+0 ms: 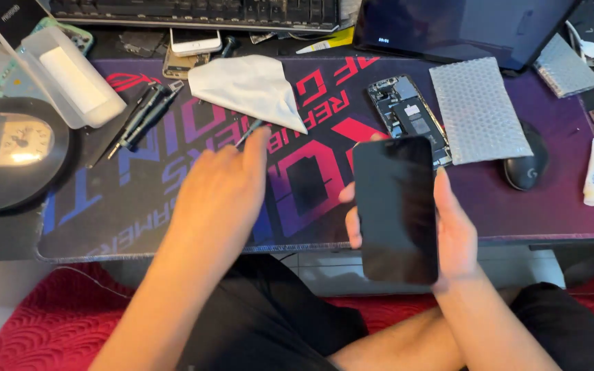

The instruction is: Disassembling a mobile phone to access internal components using screwdrivers and prying tools.

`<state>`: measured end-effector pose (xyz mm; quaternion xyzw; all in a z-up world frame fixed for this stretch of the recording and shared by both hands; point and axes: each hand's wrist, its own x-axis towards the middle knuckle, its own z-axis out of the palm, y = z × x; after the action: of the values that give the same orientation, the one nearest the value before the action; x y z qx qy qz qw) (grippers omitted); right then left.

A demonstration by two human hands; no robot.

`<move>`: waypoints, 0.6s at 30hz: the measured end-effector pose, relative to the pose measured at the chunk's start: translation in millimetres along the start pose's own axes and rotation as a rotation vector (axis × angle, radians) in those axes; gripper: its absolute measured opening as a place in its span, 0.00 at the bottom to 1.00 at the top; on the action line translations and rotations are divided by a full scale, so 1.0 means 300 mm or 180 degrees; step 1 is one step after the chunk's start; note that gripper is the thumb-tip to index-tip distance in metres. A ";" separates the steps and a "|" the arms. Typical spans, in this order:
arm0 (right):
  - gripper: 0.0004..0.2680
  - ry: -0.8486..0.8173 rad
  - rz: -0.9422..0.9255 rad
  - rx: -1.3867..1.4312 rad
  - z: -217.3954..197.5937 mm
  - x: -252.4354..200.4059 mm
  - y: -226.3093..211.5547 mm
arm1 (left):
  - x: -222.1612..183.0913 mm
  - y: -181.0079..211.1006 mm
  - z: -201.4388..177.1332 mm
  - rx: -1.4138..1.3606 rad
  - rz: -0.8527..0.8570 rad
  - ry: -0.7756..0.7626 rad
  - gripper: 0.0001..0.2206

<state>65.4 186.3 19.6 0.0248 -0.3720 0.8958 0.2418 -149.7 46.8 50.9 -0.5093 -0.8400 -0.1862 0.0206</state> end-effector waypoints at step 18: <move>0.20 -0.0242 0.0321 0.0490 -0.256 -0.496 0.147 | -0.365 0.377 -0.017 -0.1461 0.1388 0.2150 0.11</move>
<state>187.2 149.9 -98.1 0.0586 -0.3117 0.9312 0.1794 -0.3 -1.2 64.2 -0.5762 -0.5966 -0.5141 0.2185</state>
